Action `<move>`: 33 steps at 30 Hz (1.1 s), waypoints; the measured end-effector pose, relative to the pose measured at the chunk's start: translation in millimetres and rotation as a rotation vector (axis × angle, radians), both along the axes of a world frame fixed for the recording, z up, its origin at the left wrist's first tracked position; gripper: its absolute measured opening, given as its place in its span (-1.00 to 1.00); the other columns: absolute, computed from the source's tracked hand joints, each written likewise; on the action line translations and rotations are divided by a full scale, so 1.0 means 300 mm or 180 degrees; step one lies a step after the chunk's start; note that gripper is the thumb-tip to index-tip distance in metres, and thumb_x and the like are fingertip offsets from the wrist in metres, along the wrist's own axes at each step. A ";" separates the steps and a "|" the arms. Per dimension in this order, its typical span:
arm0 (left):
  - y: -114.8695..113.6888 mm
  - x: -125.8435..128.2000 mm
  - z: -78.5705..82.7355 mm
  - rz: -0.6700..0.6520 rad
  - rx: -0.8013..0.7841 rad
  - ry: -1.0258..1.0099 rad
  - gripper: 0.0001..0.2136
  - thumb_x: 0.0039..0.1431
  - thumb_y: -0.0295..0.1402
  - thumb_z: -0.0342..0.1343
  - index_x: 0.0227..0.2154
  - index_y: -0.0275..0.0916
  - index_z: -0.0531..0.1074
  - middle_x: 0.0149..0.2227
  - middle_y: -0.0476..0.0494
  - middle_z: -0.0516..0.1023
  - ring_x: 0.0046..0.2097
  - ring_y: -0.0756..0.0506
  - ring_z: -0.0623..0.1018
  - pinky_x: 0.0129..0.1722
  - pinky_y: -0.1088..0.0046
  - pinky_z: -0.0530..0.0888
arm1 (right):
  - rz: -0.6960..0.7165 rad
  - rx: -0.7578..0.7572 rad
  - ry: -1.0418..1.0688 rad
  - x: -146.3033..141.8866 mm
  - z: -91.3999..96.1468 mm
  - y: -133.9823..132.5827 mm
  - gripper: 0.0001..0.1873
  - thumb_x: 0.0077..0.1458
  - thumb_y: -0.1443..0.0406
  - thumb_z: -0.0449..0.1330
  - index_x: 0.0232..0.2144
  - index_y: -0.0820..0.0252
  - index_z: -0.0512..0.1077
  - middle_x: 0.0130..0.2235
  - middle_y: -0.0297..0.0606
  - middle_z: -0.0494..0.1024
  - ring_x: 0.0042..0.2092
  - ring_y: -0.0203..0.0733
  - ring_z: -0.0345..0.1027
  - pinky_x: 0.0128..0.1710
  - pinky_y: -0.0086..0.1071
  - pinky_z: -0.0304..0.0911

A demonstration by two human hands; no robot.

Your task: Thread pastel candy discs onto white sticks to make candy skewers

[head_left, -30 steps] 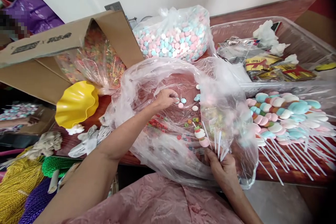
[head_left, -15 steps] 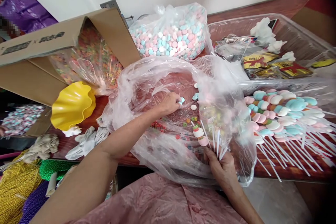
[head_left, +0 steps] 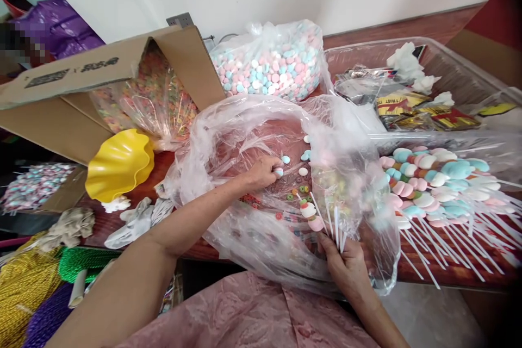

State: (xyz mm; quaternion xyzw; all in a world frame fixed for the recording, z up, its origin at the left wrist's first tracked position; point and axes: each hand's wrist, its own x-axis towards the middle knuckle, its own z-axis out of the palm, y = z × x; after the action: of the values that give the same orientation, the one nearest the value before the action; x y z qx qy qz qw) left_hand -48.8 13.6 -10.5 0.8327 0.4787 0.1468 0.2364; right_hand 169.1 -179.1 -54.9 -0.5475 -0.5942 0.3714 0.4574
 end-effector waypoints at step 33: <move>-0.451 -0.045 0.081 0.1801 -0.1589 -0.5291 -0.65 -0.34 -0.38 0.52 -0.38 -0.25 0.63 -0.41 -0.01 0.62 -0.43 0.06 0.53 -0.45 0.56 0.52 | 0.0734 0.0723 -0.1121 -0.137 0.204 -0.013 -0.81 0.12 0.46 0.00 -0.48 0.11 0.26 -0.58 -0.47 0.27 -0.57 -0.34 0.13 -0.53 -0.46 0.07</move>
State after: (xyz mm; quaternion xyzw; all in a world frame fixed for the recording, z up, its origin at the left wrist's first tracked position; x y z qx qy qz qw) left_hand -62.2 -121.9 13.8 0.2350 0.3584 0.6441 0.6336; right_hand 128.0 -182.9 6.3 -0.4774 -0.7614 0.2508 0.3599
